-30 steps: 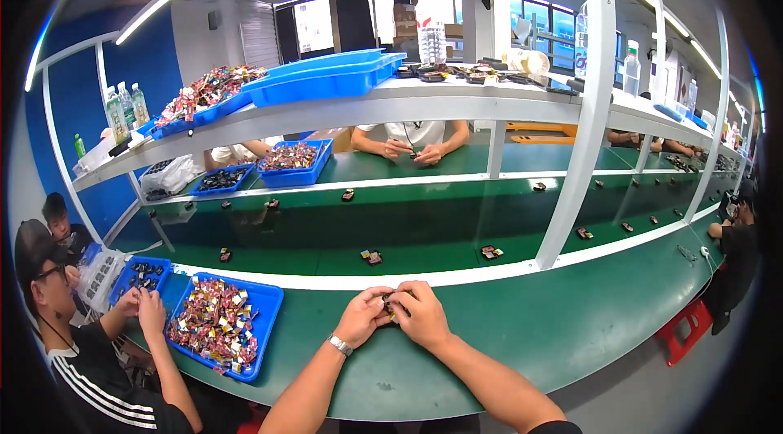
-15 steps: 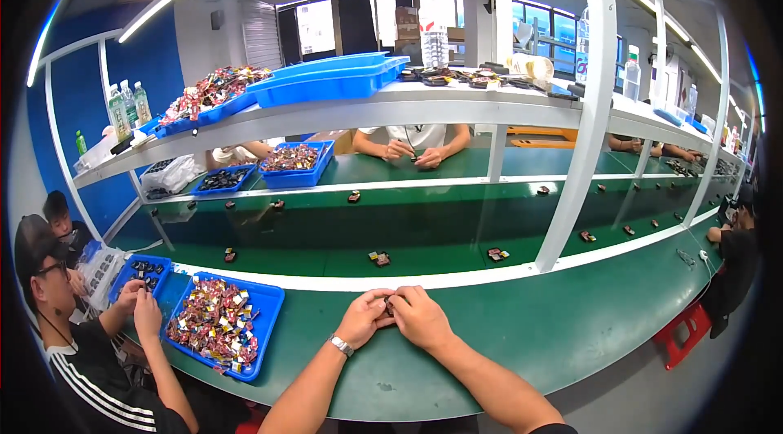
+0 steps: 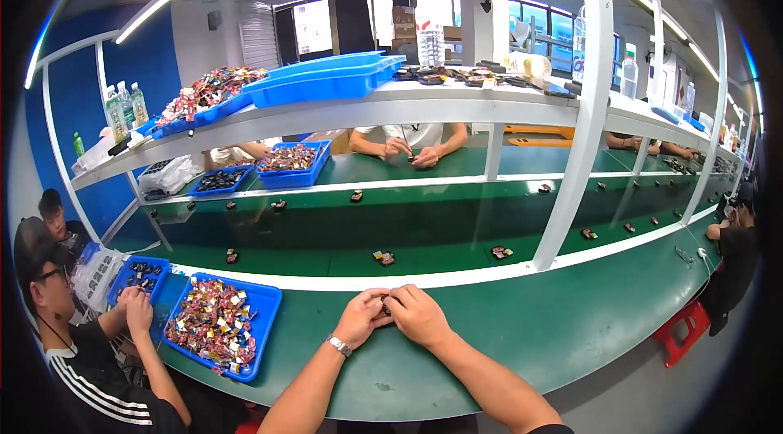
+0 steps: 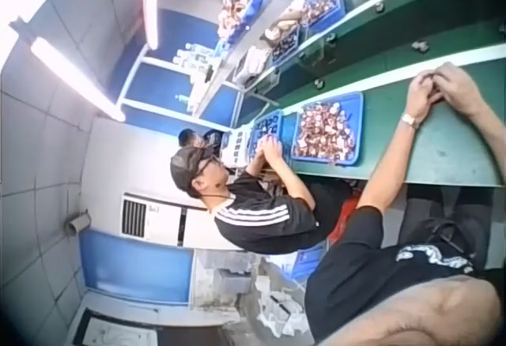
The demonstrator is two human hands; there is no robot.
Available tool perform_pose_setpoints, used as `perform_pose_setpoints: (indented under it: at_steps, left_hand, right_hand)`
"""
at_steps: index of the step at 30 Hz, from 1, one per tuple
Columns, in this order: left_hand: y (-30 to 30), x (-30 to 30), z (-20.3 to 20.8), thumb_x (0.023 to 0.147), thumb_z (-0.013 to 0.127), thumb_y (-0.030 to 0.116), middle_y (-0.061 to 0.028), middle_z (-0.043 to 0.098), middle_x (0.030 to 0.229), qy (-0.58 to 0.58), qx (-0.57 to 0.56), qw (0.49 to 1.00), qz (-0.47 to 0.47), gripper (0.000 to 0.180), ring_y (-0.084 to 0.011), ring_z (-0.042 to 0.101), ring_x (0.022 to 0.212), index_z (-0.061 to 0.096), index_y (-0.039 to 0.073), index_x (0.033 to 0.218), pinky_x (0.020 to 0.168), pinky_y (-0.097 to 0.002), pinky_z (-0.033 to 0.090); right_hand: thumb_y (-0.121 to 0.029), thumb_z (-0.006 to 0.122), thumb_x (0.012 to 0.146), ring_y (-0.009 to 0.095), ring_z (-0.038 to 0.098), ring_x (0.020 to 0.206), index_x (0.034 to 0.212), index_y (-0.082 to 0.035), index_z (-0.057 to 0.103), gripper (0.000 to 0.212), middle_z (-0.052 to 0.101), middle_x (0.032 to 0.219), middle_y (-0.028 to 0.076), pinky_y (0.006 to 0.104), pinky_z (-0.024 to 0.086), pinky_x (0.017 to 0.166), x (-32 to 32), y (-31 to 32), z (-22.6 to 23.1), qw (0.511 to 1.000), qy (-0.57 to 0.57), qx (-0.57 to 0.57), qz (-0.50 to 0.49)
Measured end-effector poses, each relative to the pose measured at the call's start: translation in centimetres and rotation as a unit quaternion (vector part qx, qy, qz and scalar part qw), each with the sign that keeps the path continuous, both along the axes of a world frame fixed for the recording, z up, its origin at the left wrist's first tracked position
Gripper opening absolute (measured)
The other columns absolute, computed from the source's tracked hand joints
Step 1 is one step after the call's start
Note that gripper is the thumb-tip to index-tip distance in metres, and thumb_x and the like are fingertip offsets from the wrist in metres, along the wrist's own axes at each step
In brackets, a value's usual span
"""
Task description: Assembling small electronic or plastic components on a production line.
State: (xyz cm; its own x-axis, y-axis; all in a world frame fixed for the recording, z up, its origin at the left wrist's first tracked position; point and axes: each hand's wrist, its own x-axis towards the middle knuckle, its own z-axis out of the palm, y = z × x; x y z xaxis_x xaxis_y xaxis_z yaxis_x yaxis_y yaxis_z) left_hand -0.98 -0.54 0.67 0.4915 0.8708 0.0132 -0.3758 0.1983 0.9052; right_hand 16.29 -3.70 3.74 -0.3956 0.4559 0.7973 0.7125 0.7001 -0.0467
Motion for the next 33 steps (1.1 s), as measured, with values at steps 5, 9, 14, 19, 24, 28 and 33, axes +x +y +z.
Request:
perform_pose_setpoints:
  at_steps: [5, 9, 14, 19, 24, 28, 33]
  left_hand:
    - [-0.3, 0.1, 0.4, 0.099, 0.045, 0.007, -0.0099, 0.062, 0.114, -0.008, -0.007, 1.000, -0.005, 0.028, -0.0205, 0.062, 0.106, 0.048, 0.001, 0.126, 0.096, -0.0402, 0.052]
    - [-0.3, 0.1, 0.2, 0.099, 0.048, 0.009, -0.0092, 0.062, 0.113, -0.012, -0.008, 1.000, 0.000, 0.028, -0.0191, 0.062, 0.102, 0.049, 0.003, 0.126, 0.093, -0.0385, 0.053]
    - [-0.4, 0.3, 0.5, 0.098, 0.048, 0.007, -0.0081, 0.063, 0.110, 0.003, -0.007, 1.000, 0.008, 0.028, -0.0181, 0.063, 0.100, 0.049, 0.002, 0.125, 0.093, -0.0382, 0.053]
    - [-0.3, 0.4, 0.5, 0.098, 0.046, 0.005, -0.0077, 0.063, 0.110, 0.019, -0.007, 1.000, 0.013, 0.028, -0.0176, 0.063, 0.100, 0.050, 0.002, 0.125, 0.092, -0.0378, 0.054]
    - [-0.6, 0.6, 1.0, 0.097, 0.048, 0.006, -0.0078, 0.064, 0.107, 0.049, -0.003, 0.998, 0.036, 0.025, -0.0174, 0.064, 0.097, 0.053, 0.001, 0.121, 0.089, -0.0378, 0.056]
    - [-0.8, 1.1, 0.9, 0.097, 0.050, 0.007, -0.0085, 0.065, 0.107, 0.065, 0.020, 0.995, 0.071, 0.023, -0.0172, 0.065, 0.094, 0.055, 0.000, 0.119, 0.084, -0.0357, 0.057]
    - [-0.7, 1.6, 0.5, 0.097, 0.052, 0.008, -0.0096, 0.066, 0.108, 0.102, 0.051, 0.989, 0.096, 0.023, -0.0151, 0.066, 0.093, 0.055, -0.001, 0.118, 0.078, -0.0308, 0.058]
  right_hand:
    - [-0.006, 0.064, 0.069, 0.023, 0.057, 0.084, 0.084, -0.004, 0.059, 0.016, 0.057, 0.090, 0.008, 0.0333, 0.051, 0.076, -0.2, 0.0, -0.6, 1.000, 0.009, 0.004, -0.016]
    - [-0.005, 0.064, 0.072, 0.025, 0.057, 0.086, 0.085, -0.004, 0.060, 0.013, 0.058, 0.090, 0.008, 0.0340, 0.052, 0.076, -0.5, -0.2, -0.5, 0.999, 0.039, -0.010, -0.030]
    - [-0.005, 0.068, 0.073, 0.026, 0.060, 0.087, 0.088, -0.004, 0.065, 0.016, 0.061, 0.093, 0.008, 0.0348, 0.054, 0.074, -0.6, -0.2, -0.9, 0.996, 0.069, -0.041, -0.048]
    - [-0.006, 0.068, 0.077, 0.026, 0.061, 0.086, 0.090, -0.004, 0.065, 0.013, 0.061, 0.093, 0.008, 0.0364, 0.054, 0.071, -0.8, -0.3, -1.1, 0.988, 0.093, -0.106, -0.067]
    - [-0.006, 0.068, 0.077, 0.025, 0.062, 0.085, 0.090, -0.004, 0.066, 0.014, 0.061, 0.092, 0.008, 0.0362, 0.055, 0.070, -0.9, 0.0, -1.5, 0.989, 0.098, -0.092, -0.064]
    - [-0.003, 0.068, 0.079, 0.024, 0.065, 0.081, 0.093, -0.001, 0.066, 0.015, 0.062, 0.094, 0.009, 0.0327, 0.056, 0.070, -0.9, 0.0, -1.2, 0.969, 0.198, -0.149, -0.022]
    - [-0.004, 0.068, 0.083, 0.019, 0.068, 0.078, 0.099, 0.001, 0.066, 0.016, 0.066, 0.094, 0.012, 0.0289, 0.056, 0.070, 0.0, 0.6, -1.9, 0.894, 0.330, -0.304, 0.017]
